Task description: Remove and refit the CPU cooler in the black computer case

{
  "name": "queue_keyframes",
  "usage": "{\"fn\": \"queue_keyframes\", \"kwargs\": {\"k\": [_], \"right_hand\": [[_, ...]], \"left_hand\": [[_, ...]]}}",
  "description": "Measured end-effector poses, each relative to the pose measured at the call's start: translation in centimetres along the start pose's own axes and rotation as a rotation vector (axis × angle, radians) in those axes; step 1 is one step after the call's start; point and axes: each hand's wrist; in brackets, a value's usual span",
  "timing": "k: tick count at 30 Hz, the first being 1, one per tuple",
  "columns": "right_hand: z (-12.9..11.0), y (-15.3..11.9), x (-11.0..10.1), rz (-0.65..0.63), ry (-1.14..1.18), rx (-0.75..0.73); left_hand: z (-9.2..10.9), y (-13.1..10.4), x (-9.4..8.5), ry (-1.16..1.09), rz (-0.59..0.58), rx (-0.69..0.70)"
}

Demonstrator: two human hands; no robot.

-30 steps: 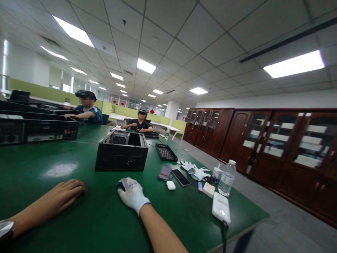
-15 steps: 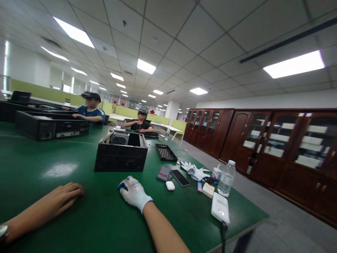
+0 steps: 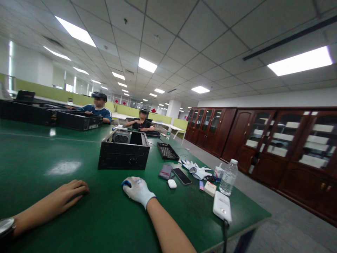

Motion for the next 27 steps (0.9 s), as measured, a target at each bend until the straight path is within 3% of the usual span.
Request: {"fn": "queue_keyframes", "kwargs": {"k": [6, 11, 16, 21, 27], "right_hand": [[-0.3, -0.3, -0.5, -0.029, -0.053, 0.001], [-0.4, -0.5, -0.5, -0.023, -0.086, -0.007], [0.4, -0.3, 0.4, 0.011, -0.138, -0.066], [2.1, -0.2, 2.0, 0.047, -0.296, -0.203], [1.8, -0.6, 2.0, 0.088, -0.225, -0.247]], "left_hand": [[1.5, 0.2, -0.9, 0.005, -0.063, -0.039], [1.6, 0.2, -0.7, 0.006, -0.051, -0.050], [1.9, 0.2, -0.6, 0.005, -0.033, -0.043], [3.1, 0.3, -1.4, 0.011, -0.085, -0.090], [3.8, 0.2, -2.0, -0.007, -0.096, -0.101]]}}
Point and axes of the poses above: each hand's wrist, its own y-axis towards the middle knuckle, its own x-axis out of the palm, z = x × y, and after that the axes turned 3 degrees about -z, right-handed
